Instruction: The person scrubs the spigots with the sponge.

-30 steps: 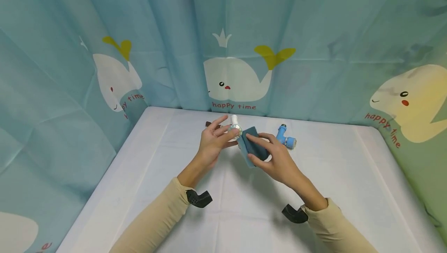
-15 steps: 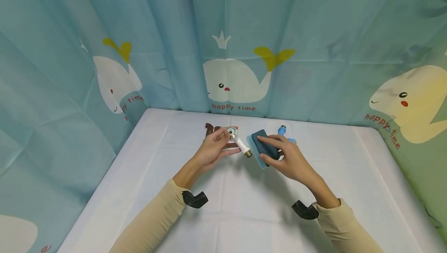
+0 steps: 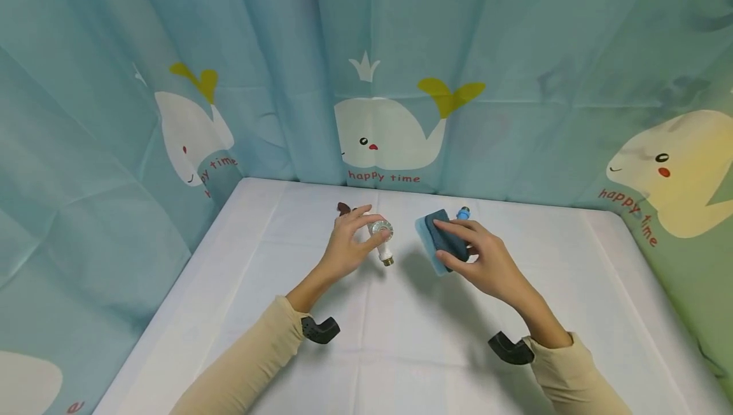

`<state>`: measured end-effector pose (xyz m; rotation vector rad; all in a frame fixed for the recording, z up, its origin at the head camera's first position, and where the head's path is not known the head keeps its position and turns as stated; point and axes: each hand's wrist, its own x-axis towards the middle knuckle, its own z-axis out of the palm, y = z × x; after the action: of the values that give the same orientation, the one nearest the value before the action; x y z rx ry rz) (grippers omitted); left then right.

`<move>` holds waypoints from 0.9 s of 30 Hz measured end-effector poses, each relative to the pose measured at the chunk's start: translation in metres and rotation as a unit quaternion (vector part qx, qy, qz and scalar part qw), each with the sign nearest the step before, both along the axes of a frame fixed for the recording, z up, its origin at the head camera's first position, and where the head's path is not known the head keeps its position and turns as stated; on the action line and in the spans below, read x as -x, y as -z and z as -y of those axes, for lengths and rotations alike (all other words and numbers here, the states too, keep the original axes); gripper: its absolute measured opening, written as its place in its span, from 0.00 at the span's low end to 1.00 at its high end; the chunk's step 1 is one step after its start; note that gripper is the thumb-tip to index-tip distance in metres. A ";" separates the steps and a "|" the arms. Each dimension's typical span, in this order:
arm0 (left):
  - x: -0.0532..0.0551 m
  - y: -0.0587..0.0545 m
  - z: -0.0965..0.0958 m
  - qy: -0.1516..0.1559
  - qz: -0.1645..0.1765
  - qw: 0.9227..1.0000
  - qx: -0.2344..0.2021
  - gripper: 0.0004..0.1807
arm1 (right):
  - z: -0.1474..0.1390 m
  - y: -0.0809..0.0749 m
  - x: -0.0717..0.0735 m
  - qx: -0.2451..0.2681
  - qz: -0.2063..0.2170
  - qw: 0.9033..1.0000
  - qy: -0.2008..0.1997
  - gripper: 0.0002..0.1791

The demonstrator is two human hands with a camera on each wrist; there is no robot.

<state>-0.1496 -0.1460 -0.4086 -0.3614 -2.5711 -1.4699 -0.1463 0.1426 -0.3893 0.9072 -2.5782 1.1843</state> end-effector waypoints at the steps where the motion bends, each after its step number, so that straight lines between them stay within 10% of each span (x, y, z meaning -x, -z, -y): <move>1: 0.000 0.001 0.001 -0.004 -0.014 1.000 0.019 0.18 | -0.001 0.000 0.000 0.000 0.000 1.000 0.000 0.30; 11: 0.002 0.011 0.008 0.017 -0.092 0.980 0.175 0.20 | -0.005 0.003 -0.003 -0.003 0.005 1.000 0.003 0.30; 20: -0.001 0.008 0.007 0.080 0.099 0.991 0.041 0.22 | -0.010 0.000 -0.005 -0.004 -0.001 1.000 0.003 0.29; 24: -0.004 0.002 0.005 0.111 0.193 0.974 -0.053 0.25 | -0.013 0.000 -0.005 -0.004 -0.003 1.000 0.006 0.29; 27: -0.005 -0.004 0.004 0.148 0.257 0.946 -0.129 0.25 | -0.015 0.000 -0.005 -0.002 -0.002 1.000 0.012 0.29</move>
<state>-0.1442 -0.1499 -0.4046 -0.3813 -2.7270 -2.2416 -0.1418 0.1572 -0.3892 0.8754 -2.5809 1.1703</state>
